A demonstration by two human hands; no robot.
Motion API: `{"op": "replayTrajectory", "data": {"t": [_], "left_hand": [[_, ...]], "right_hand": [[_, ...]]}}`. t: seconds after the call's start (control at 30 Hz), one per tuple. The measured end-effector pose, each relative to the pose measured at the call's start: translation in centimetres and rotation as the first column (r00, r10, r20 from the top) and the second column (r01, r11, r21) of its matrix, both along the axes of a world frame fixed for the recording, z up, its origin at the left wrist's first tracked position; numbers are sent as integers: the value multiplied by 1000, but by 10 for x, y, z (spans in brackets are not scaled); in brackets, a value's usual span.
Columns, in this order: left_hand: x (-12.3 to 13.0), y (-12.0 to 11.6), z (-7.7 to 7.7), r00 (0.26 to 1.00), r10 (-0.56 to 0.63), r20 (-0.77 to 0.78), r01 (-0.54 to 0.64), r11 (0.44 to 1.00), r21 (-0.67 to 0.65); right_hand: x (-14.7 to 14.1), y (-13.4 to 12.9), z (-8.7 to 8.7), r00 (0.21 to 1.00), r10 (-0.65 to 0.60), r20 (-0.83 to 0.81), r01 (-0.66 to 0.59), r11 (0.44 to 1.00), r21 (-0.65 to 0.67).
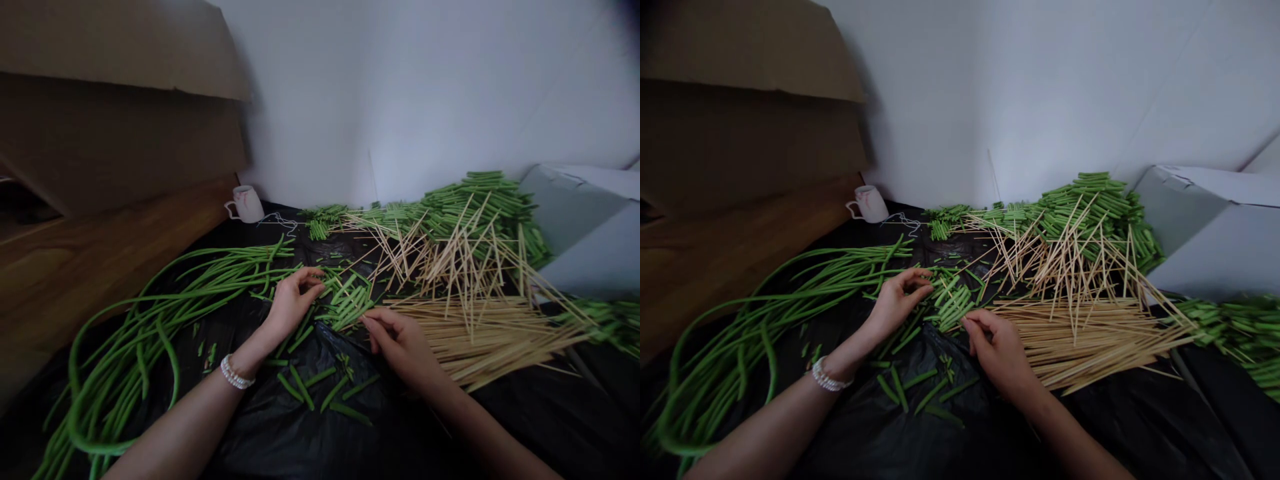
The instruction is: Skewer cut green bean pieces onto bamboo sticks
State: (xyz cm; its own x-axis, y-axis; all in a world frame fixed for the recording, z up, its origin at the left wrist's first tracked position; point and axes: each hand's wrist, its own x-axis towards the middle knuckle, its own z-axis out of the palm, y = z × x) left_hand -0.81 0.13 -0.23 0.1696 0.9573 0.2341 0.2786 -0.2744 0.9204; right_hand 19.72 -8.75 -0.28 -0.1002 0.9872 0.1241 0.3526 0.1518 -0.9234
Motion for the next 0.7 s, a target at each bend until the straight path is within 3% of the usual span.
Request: {"op": "replayTrajectory", "data": {"t": [0.13,0.23,0.7], "left_hand": [[3,2,-2,942,-45,332,144,948,-282],[4,2,-2,881,-18,472,225,895,-385],[4,-1,0,862,-61,504,286,879,-382]], "right_hand": [[-1,-1,-3,998,53,29,-53,999,2],[0,-1,-5,998,59,36,-59,998,-1],[-1,-1,-6,995,50,84,-54,997,47]]}}
